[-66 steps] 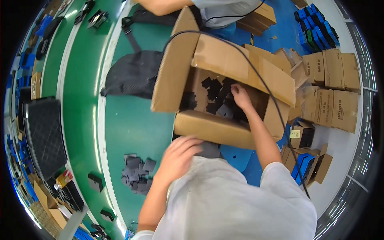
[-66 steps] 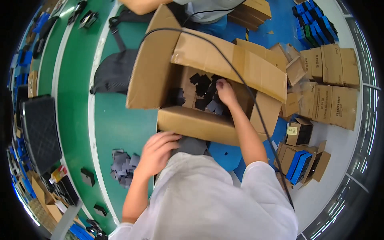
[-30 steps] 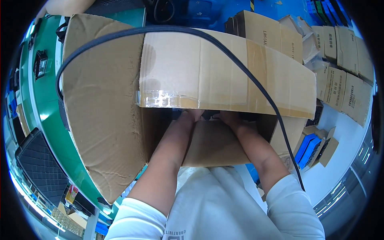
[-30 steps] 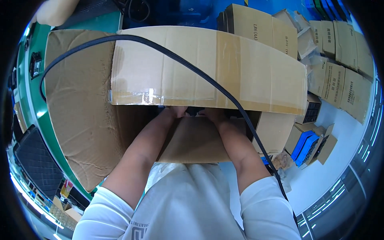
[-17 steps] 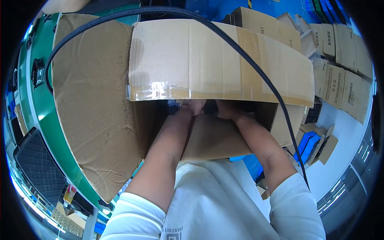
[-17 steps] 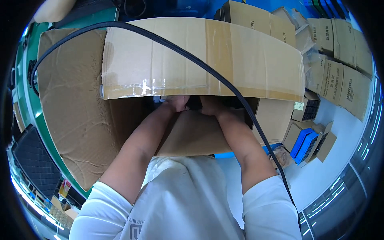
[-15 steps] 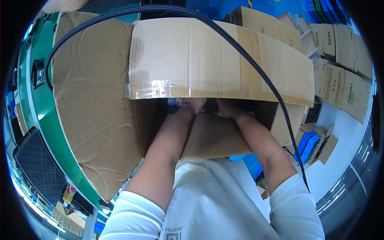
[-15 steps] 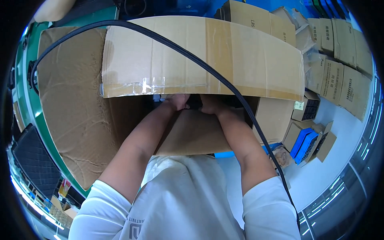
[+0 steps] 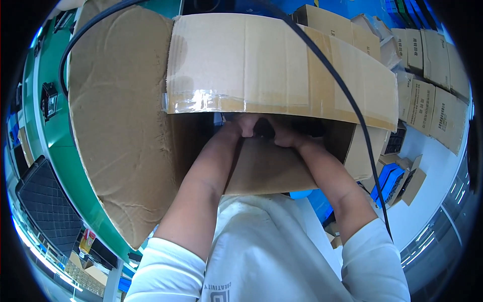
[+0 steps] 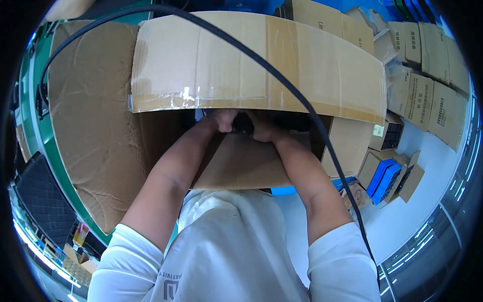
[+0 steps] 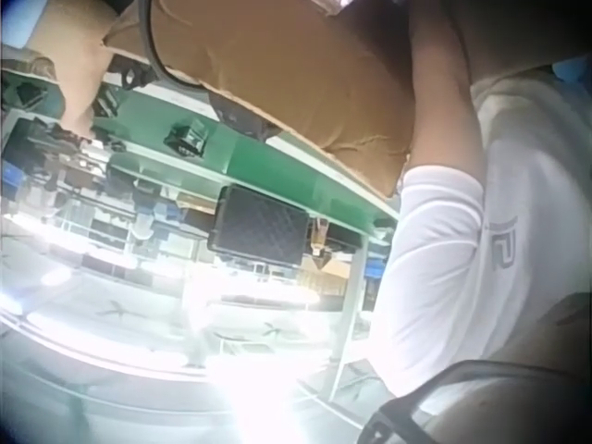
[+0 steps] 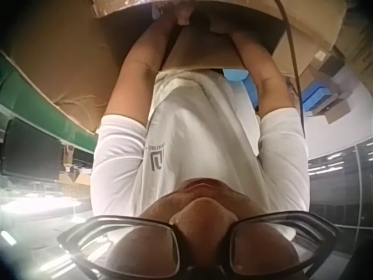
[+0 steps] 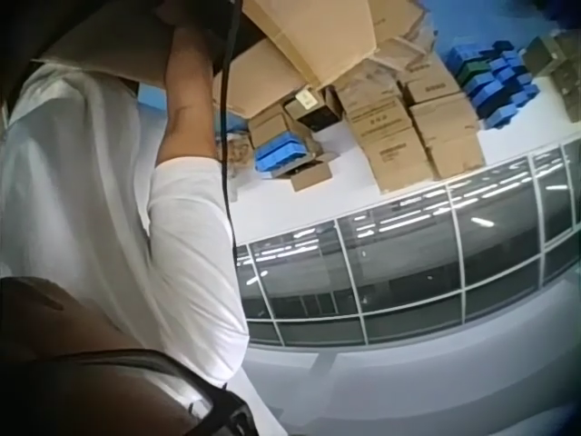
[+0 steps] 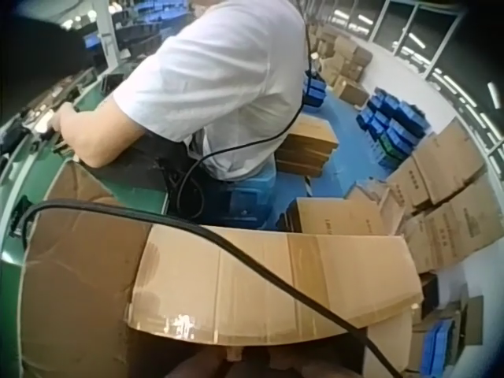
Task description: Assembling small electronic components into plastic housings on a production line.
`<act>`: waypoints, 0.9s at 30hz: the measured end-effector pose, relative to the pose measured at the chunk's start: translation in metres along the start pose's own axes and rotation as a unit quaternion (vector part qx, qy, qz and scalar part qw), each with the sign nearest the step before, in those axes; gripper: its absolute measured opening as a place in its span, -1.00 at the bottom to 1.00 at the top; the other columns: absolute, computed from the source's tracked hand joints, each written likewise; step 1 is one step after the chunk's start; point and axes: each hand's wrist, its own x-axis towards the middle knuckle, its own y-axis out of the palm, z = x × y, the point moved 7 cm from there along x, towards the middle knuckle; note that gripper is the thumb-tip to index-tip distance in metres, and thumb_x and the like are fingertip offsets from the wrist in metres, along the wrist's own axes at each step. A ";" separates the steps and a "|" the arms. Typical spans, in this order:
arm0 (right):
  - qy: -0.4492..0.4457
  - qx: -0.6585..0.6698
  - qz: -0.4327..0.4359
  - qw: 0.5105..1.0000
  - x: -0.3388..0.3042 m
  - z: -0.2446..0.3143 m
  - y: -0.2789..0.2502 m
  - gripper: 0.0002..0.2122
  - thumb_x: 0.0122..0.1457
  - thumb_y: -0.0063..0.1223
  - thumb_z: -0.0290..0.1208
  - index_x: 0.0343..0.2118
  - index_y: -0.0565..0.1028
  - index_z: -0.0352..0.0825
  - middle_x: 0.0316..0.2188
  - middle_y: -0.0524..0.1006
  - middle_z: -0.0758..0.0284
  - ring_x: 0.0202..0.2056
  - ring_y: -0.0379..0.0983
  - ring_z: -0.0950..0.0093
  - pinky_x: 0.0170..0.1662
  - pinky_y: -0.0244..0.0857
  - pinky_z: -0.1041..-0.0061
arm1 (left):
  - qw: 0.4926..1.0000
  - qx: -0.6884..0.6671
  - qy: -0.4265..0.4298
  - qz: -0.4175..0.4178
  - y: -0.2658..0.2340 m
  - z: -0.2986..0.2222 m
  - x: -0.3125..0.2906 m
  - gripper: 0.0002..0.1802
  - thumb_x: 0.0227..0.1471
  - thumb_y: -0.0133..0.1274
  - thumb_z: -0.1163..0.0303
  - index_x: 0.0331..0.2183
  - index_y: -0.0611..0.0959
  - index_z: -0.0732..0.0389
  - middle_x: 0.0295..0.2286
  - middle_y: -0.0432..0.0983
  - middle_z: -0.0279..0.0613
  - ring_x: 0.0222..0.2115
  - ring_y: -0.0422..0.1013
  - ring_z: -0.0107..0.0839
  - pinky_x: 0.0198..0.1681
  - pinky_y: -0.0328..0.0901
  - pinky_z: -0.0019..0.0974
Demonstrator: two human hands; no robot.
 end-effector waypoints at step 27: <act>0.182 0.141 -0.038 0.972 -0.082 0.103 -0.110 -0.63 -0.06 0.21 -0.46 -0.15 0.48 -0.43 -0.44 0.54 0.22 -0.62 0.37 0.51 -0.58 0.32 0.61 | 0.989 0.081 -0.117 0.035 -0.121 -0.108 -0.057 -0.59 -0.15 0.18 0.31 -0.20 0.64 0.29 -0.25 0.59 -0.04 -0.31 0.51 -0.04 -0.18 0.39 -0.17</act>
